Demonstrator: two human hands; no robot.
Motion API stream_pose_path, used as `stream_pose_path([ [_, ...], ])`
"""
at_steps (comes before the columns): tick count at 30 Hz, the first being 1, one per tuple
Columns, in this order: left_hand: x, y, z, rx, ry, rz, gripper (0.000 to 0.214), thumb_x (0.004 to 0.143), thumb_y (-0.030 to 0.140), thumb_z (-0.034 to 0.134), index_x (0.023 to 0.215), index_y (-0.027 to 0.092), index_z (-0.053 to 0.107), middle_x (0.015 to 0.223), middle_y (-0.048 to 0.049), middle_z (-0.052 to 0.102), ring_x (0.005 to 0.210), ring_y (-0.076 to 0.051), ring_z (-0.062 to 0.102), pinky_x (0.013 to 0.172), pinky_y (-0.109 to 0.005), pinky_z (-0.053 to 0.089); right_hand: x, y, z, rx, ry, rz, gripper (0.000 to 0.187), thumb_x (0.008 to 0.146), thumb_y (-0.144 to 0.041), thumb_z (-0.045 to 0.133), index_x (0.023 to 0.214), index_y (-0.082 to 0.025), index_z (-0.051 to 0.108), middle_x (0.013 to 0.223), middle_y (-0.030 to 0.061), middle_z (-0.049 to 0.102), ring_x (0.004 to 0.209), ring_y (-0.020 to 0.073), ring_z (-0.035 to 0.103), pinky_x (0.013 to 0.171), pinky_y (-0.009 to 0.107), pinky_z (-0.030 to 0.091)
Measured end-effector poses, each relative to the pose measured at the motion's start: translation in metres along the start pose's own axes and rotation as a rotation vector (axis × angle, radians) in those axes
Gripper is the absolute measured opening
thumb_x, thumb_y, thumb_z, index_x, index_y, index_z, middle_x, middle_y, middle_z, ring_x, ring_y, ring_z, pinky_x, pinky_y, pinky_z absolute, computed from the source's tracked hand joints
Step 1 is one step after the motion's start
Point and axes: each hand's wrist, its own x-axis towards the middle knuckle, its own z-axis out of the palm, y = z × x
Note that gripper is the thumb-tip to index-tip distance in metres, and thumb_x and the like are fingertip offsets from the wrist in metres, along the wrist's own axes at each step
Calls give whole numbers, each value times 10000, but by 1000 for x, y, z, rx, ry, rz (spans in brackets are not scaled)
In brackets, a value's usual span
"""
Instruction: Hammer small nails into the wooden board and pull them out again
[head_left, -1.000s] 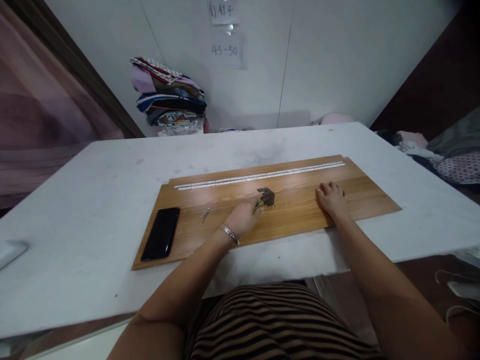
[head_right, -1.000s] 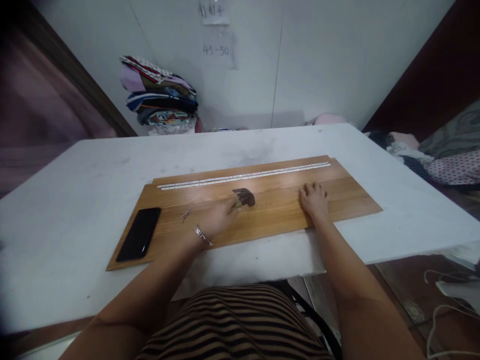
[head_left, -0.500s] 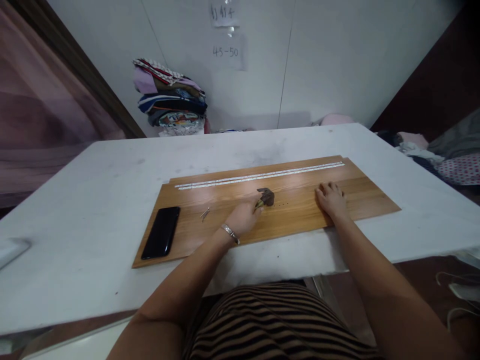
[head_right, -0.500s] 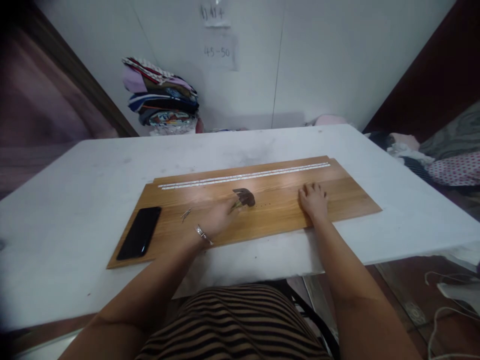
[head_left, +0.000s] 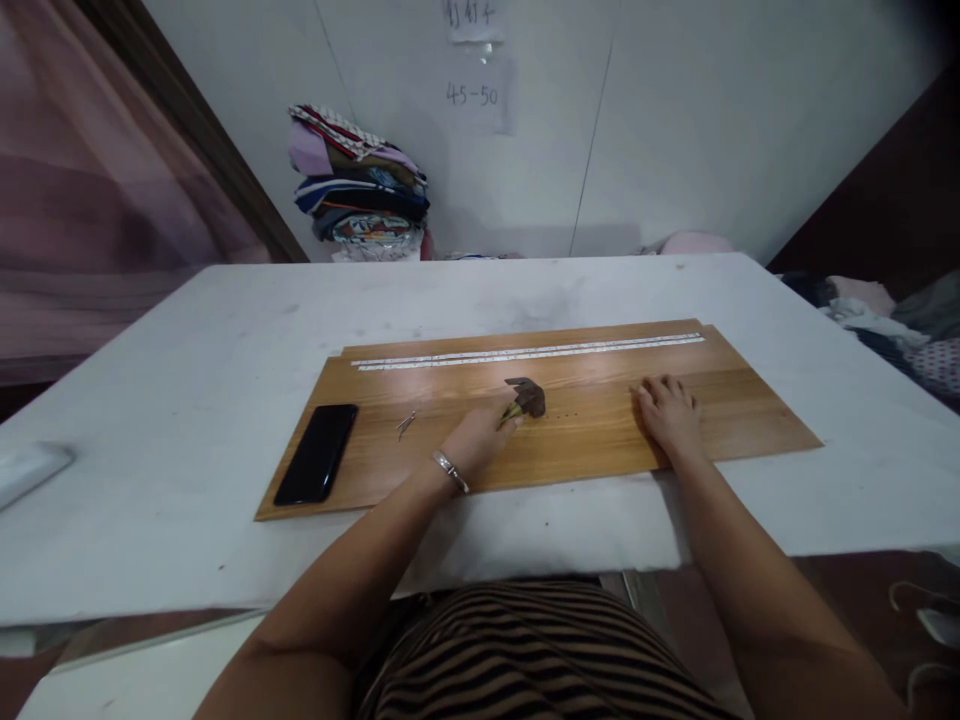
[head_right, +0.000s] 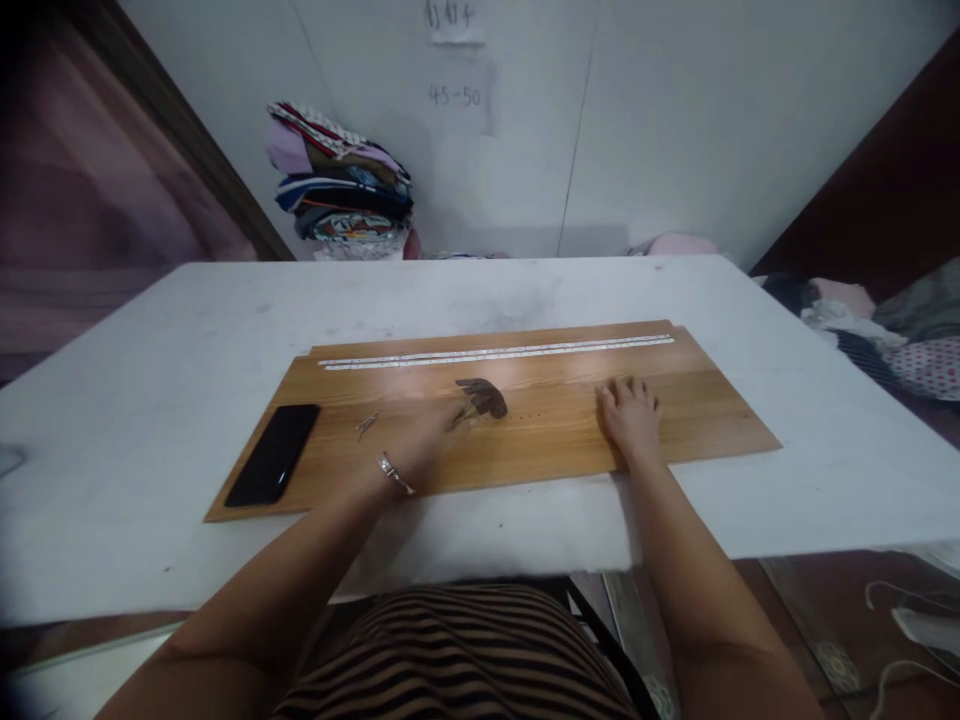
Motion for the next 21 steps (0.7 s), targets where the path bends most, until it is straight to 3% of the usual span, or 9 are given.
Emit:
stream_pose_path([
  [3, 0, 2, -2, -2, -11, 11, 284, 934, 290, 510, 1128, 198, 696, 1077, -94, 771, 1047, -269, 703, 974, -390, 542, -1, 3, 1, 80, 15, -17, 476, 1028, -440, 325, 1291, -237, 667, 1429, 167, 600, 1327, 336, 492, 1093, 572, 364],
  [8, -3, 10, -6, 56, -14, -90, 270, 943, 295, 497, 1083, 179, 697, 1020, -98, 768, 937, -262, 706, 893, -367, 549, -2, 7, 2, 138, 11, -63, 477, 1023, -446, 327, 1300, -229, 648, 1460, 155, 601, 1363, 311, 494, 1133, 541, 347],
  [13, -7, 14, -6, 52, 6, -88, 269, 952, 298, 507, 1115, 214, 704, 1071, -101, 768, 989, -277, 713, 910, -371, 548, -5, 11, 4, 152, 11, -121, 452, 1019, -430, 351, 1300, -245, 653, 1450, 142, 621, 1348, 311, 521, 1128, 542, 357],
  [18, -10, 15, -6, 47, 4, -123, 230, 940, 308, 524, 1029, 235, 724, 961, -89, 772, 929, -281, 724, 892, -377, 555, -5, 14, 6, 203, 18, -109, 456, 1003, -453, 360, 1268, -249, 669, 1422, 132, 646, 1349, 307, 526, 1131, 542, 360],
  [21, -10, 17, -8, 19, 10, -97, 246, 928, 295, 528, 1065, 221, 718, 1041, -102, 772, 983, -288, 721, 927, -391, 550, -3, 14, 5, 234, 8, -103, 440, 999, -451, 352, 1230, -266, 677, 1397, 120, 661, 1332, 300, 539, 1127, 539, 364],
])
